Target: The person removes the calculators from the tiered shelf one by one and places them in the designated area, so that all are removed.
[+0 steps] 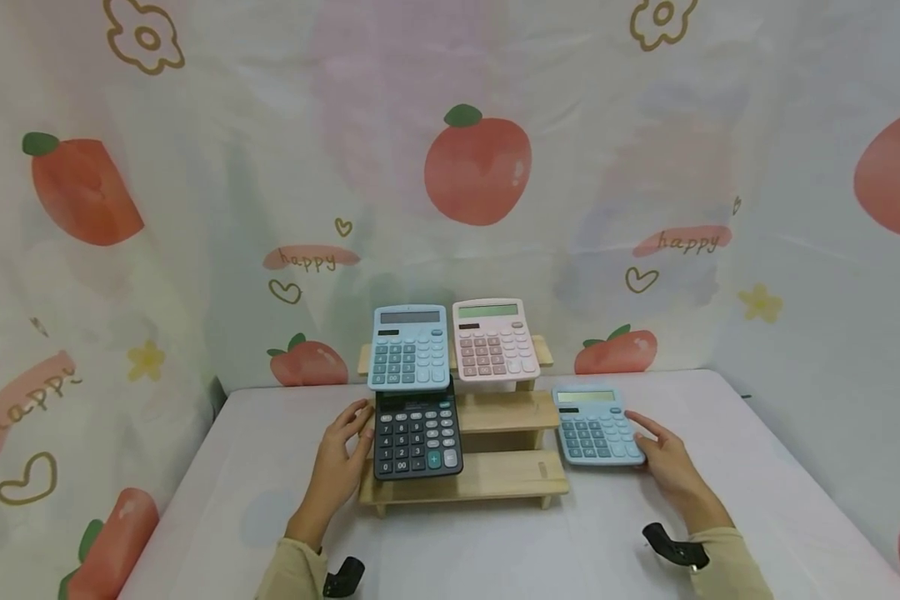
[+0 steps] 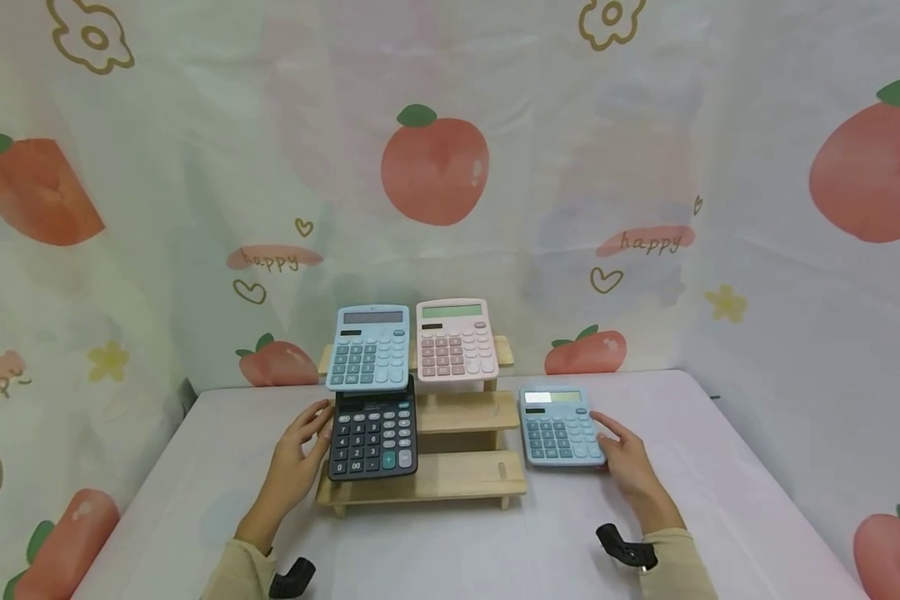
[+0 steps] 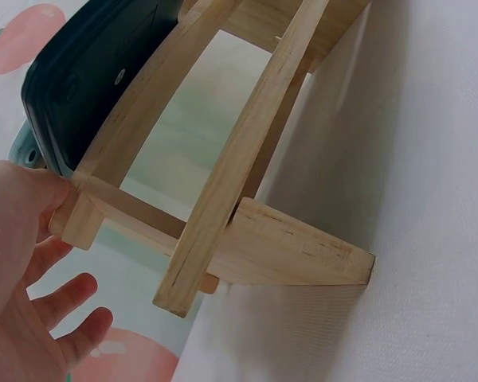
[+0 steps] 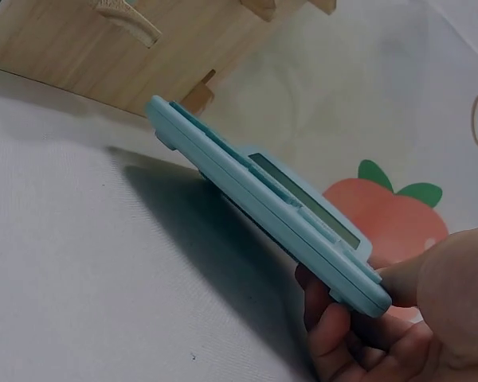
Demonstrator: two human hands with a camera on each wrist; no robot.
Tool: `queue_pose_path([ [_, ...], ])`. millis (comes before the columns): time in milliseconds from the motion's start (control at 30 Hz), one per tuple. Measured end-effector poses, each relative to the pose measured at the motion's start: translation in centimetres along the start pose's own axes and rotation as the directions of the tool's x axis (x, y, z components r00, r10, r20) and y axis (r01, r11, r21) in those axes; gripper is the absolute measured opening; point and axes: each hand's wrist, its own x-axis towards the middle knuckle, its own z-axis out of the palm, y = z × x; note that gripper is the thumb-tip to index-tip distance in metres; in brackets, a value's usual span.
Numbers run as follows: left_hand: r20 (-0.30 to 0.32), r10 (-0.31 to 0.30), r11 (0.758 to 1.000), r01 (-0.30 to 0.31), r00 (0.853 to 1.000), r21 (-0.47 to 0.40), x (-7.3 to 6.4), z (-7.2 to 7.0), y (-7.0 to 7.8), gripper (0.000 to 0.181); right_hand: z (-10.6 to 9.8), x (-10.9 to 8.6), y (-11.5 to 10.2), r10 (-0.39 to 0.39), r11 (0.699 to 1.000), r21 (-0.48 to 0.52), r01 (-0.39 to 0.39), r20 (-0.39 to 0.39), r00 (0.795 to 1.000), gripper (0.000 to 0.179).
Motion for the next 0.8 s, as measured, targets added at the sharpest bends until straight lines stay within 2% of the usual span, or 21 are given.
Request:
queue_pose_path([
  [200, -0.013, 0.010, 1.000, -0.010, 1.000, 0.005, 0.1, 0.1, 0.1, 0.040, -0.3, 0.3, 0.2, 0.073, 0.996, 0.043, -0.072, -0.013, 0.997, 0.051],
  [367, -0.018, 0.022, 1.000, -0.022, 1.000, 0.009, 0.1, 0.1, 0.0, 0.041, -0.3, 0.3, 0.1, 0.085, 0.995, 0.045, -0.083, -0.041, 0.996, 0.051],
  [567, -0.018, 0.025, 1.000, -0.025, 1.000, 0.019, 0.2, 0.2, -0.1, 0.041, -0.1, 0.1, -1.1, 0.117, 0.993, -0.018, -0.118, -0.044, 0.992, 0.061],
  [800, -0.018, 0.029, 0.999, -0.028, 0.999, 0.029, 0.0, 0.2, -0.1, 0.041, -0.2, -0.3, -2.5, 0.145, 0.978, -0.139, -0.154, -0.070, 0.987, 0.065],
])
